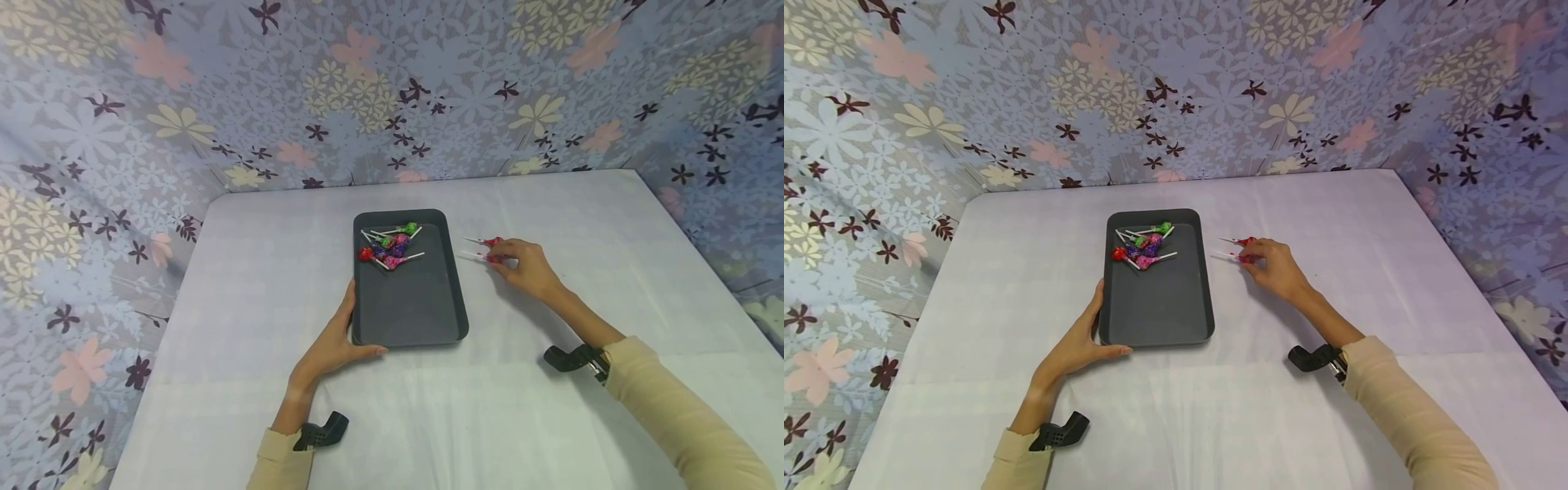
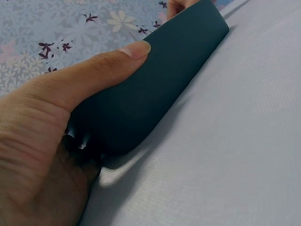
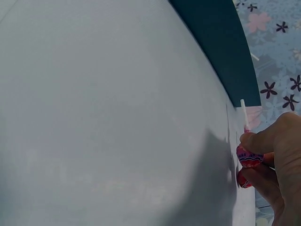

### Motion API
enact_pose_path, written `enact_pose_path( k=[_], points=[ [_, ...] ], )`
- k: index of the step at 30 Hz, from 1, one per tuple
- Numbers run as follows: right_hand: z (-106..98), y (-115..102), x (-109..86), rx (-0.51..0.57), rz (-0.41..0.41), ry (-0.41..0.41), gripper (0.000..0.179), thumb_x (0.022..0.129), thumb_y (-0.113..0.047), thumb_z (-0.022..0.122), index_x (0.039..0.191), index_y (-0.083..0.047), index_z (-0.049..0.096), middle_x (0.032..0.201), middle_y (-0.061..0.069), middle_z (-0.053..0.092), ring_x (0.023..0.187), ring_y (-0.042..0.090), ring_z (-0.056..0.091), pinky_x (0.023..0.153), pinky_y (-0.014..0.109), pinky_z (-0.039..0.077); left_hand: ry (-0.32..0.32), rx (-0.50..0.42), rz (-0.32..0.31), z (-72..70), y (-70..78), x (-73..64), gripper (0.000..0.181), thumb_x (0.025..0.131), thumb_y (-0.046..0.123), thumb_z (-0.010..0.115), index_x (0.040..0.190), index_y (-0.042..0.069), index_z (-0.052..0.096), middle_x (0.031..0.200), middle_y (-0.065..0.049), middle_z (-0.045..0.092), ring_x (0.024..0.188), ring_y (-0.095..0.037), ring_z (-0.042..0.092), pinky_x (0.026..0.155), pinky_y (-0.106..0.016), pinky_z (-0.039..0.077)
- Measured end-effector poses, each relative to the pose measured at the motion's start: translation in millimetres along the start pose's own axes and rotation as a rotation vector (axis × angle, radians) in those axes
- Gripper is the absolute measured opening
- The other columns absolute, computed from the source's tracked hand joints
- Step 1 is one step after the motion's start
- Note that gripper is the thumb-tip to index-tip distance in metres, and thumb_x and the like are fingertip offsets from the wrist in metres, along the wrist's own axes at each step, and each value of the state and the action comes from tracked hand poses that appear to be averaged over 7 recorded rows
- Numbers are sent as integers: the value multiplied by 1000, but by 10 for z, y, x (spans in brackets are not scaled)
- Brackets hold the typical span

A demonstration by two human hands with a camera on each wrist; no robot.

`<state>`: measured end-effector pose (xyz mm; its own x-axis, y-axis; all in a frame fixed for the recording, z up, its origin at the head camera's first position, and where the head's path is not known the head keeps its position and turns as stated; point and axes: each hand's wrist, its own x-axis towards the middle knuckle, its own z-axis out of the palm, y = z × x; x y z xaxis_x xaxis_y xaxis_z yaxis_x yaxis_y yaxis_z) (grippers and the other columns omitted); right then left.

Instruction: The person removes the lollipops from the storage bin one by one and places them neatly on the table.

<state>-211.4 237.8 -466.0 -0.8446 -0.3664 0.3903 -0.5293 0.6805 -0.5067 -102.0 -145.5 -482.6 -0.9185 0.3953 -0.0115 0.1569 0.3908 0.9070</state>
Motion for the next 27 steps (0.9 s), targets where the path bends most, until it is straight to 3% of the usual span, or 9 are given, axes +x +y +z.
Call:
enact_pose_path(
  k=[12, 27],
  points=[
    [3, 5, -39, -19, 87, -76, 20, 79, 7, 73, 99, 4, 73, 102, 20, 69, 88, 30, 68, 84, 50, 55, 2, 5, 10, -6, -2, 2, 130, 73, 23, 88, 157, 15, -10, 165, -5, -5, 152, -25, 0, 120, -49, 14],
    [7, 40, -63, -27, 76, -57, 24, 78, 6, 76, 101, 1, 74, 102, 18, 71, 93, 31, 67, 85, 51, 54, 0, 0, 4, 4, -22, 0, 130, 73, 21, 88, 157, 16, -10, 165, -3, -6, 152, -21, 0, 121, -46, 14]
  ],
)
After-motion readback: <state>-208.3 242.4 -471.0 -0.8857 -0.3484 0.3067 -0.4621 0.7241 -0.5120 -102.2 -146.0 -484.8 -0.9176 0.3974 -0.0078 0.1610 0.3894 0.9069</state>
